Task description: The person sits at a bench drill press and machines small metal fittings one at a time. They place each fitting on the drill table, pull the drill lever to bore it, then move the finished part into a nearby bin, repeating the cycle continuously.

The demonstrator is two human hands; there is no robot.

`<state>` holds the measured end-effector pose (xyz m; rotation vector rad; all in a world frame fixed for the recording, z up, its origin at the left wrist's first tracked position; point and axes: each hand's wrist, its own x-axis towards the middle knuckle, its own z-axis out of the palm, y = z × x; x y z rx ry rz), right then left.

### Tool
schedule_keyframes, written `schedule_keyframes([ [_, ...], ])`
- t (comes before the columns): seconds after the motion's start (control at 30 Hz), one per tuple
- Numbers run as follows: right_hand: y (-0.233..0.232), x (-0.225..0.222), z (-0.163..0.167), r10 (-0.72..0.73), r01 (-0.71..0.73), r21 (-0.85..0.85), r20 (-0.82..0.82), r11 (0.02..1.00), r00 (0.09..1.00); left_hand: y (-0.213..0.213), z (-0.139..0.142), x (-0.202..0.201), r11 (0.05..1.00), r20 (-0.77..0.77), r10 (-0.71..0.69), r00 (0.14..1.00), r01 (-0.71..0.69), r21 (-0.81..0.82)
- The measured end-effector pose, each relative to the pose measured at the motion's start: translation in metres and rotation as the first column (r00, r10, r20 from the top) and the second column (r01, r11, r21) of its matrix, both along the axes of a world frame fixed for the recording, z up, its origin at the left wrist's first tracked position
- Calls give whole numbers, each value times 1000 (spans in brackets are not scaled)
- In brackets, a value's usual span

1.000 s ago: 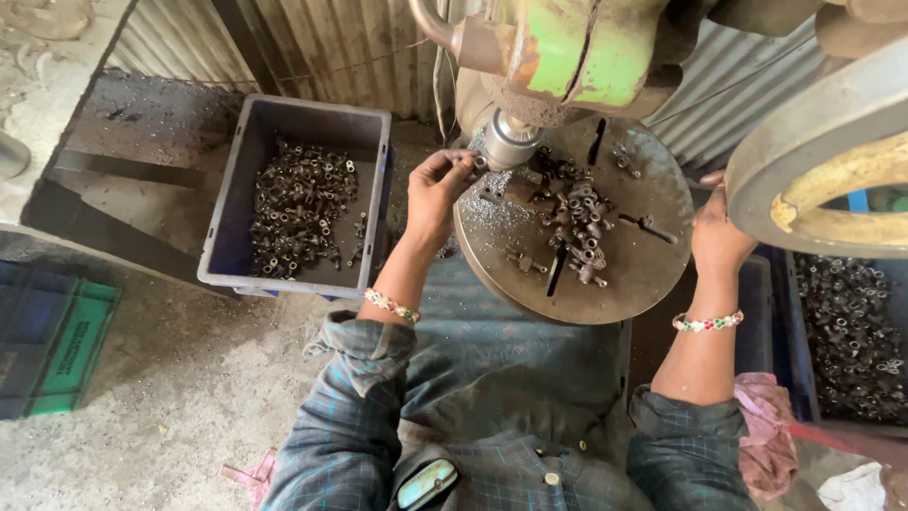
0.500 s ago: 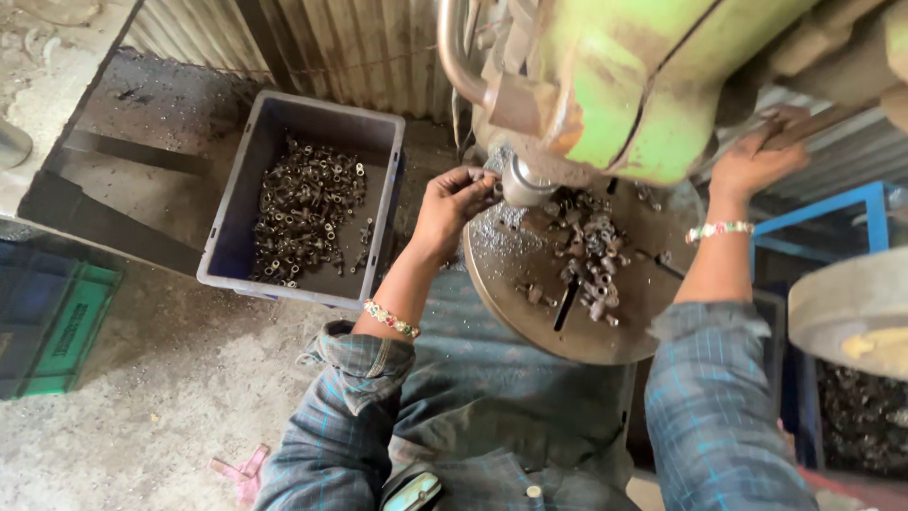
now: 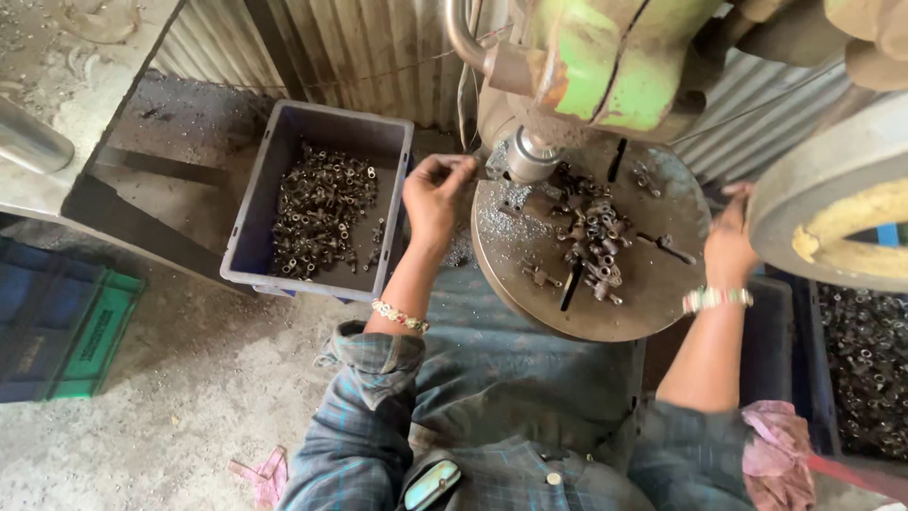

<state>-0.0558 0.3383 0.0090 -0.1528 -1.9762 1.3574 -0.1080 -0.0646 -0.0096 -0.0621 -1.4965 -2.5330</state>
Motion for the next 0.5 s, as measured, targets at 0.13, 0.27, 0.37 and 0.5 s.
schedule_keyframes([
  [0.13,3,35,-2,16,-16,44,7,999,1000,4,7,6,993,173,98,980,-86,-79],
  [0.27,4,33,3,-10,6,131,28,991,1000,21,16,8,993,253,114,961,-102,-62],
  [0.37,5,31,1,39,-41,137,15,990,999,22,24,5,987,314,91,945,-43,-158],
  [0.5,9,34,-5,-71,62,221,35,973,997,13,29,1,979,290,72,954,-12,-204],
])
